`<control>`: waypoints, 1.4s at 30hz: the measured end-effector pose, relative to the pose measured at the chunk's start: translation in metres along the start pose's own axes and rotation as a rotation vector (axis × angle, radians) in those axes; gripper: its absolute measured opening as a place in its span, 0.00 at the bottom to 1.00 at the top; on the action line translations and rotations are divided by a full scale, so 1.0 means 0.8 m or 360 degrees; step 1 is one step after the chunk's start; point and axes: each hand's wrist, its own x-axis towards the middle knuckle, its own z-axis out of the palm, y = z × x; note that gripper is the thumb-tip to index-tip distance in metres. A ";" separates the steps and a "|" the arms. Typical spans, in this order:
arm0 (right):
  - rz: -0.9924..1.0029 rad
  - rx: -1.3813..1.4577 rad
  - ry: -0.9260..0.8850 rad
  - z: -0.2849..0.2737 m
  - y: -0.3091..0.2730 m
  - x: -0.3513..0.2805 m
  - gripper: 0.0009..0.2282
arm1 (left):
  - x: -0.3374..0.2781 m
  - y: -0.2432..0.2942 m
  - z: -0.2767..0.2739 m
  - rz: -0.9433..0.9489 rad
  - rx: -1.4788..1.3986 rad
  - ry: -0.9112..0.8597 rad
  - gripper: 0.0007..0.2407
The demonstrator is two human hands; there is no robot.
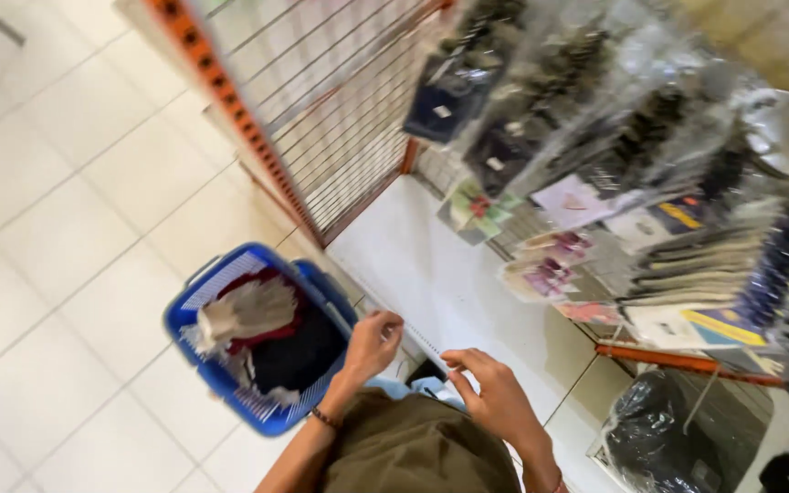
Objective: Browse and select gloves and socks from store shelves into a shopping basket.
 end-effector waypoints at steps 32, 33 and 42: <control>0.0489 -0.0425 -0.0660 0.172 -0.038 -0.016 0.19 | -0.034 -0.472 -0.296 -0.1587 -0.1080 0.1850 0.09; 0.0484 -0.0425 -0.0680 0.173 -0.041 -0.015 0.20 | -0.035 -0.478 -0.296 -0.1501 -0.1067 0.1817 0.09; 0.0485 -0.0460 -0.0699 0.175 -0.041 -0.018 0.20 | -0.032 -0.482 -0.297 -0.1466 -0.0121 0.1441 0.14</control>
